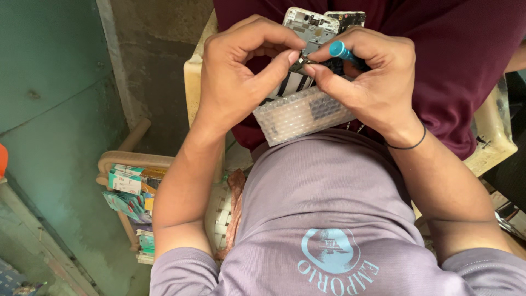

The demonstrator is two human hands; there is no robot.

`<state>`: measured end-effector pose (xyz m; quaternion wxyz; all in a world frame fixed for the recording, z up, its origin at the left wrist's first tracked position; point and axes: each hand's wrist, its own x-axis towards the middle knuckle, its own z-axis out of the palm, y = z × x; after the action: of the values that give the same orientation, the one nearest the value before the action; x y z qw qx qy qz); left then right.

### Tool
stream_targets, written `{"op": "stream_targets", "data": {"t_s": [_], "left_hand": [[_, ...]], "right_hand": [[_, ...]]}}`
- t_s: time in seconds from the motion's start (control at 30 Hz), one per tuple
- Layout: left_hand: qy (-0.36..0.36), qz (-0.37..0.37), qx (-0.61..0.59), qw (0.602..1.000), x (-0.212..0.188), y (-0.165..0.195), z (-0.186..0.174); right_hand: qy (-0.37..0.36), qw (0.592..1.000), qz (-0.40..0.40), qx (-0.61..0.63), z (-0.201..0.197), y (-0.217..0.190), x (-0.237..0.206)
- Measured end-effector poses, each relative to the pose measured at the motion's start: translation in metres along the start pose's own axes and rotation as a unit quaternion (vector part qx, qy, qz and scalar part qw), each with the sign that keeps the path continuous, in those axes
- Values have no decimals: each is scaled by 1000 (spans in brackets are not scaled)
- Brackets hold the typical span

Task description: The person uses a blue screwdriver to loosen screws on the back of a disassembled mobile phone. They then use the tool to pry and lift the motherboard away from the phone's frame, detaching it from the device.

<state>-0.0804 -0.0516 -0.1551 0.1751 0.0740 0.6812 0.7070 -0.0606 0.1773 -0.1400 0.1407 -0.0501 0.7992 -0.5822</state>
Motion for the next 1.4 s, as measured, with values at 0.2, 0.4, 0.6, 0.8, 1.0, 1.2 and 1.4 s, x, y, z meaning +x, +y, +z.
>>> {"op": "stream_targets", "data": {"t_s": [0.2, 0.4, 0.6, 0.8, 1.0, 1.2, 1.4], "left_hand": [[1, 24, 94, 995, 0, 9, -1], [-6, 66, 114, 991, 1, 9, -4], [1, 85, 132, 988, -1, 8, -2], [-9, 65, 125, 990, -1, 8, -3], [-10, 62, 107, 992, -2, 6, -1], [-4, 51, 127, 991, -2, 8, -1], [-10, 84, 145, 986, -1, 7, -1]], "right_hand": [[-3, 1000, -1, 1, -1, 0, 0], [-4, 1000, -8, 10, 0, 7, -3], [-1, 1000, -5, 8, -1, 8, -4], [-2, 1000, 3, 21, 0, 10, -4], [-3, 1000, -1, 22, 0, 10, -5], [-4, 1000, -7, 7, 2, 6, -3], [3, 1000, -6, -5, 2, 2, 0]]}}
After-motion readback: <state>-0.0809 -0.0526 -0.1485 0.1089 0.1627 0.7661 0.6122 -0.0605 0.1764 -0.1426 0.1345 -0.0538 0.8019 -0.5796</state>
